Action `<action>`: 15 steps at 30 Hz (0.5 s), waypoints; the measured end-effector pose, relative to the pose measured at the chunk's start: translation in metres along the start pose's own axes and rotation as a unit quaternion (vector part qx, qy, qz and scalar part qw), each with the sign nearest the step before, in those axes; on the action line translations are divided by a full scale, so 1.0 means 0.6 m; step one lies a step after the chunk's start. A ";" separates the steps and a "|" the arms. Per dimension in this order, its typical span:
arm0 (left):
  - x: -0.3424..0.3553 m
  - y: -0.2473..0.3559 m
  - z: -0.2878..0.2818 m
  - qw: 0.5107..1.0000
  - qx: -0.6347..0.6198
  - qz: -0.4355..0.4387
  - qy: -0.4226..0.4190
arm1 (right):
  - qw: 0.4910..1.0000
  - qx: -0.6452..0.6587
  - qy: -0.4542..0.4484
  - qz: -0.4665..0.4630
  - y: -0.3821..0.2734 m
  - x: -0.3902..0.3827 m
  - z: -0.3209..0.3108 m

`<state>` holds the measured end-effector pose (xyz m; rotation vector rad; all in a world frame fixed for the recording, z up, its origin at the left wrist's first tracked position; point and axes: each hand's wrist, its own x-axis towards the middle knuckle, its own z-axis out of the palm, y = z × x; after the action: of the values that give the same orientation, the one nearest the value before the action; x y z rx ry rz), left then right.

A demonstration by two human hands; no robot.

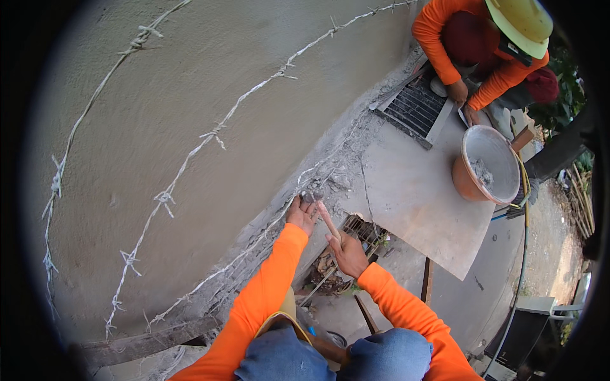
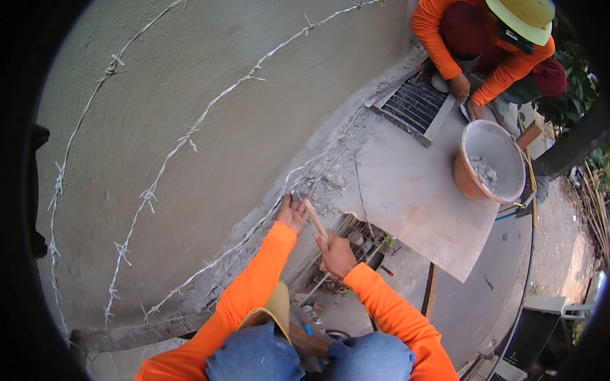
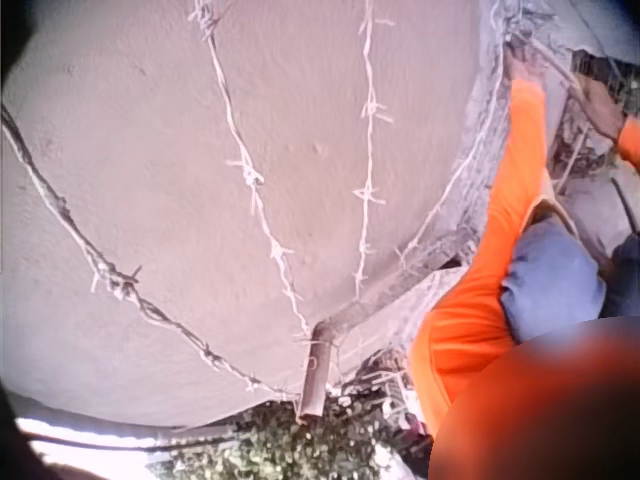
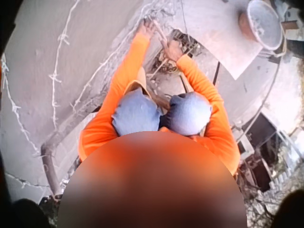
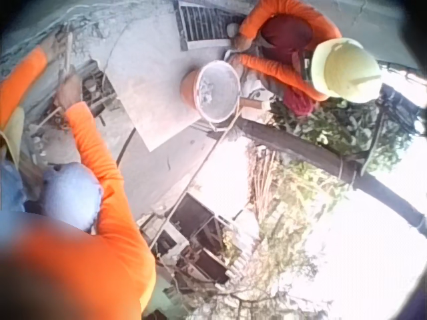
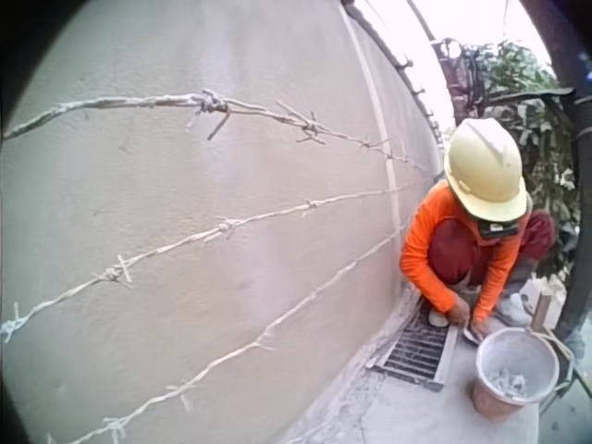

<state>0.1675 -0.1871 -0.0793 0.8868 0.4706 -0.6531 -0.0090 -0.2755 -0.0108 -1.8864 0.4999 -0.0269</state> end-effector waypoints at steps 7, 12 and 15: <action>0.005 0.008 -0.004 1.000 0.006 -0.023 0.021 | 0.999 0.025 -0.015 0.028 0.032 0.015 -0.004; -0.041 0.004 -0.026 0.991 0.064 -0.078 0.083 | 0.991 0.114 0.057 0.049 0.033 -0.037 -0.010; -0.087 -0.020 -0.057 0.968 0.199 -0.111 0.100 | 0.977 0.184 0.053 0.091 0.029 -0.054 0.006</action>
<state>0.1184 -0.1475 -0.0725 1.3002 0.6390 -0.8868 -0.0434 -0.2658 -0.0204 -1.4775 0.6889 -0.0939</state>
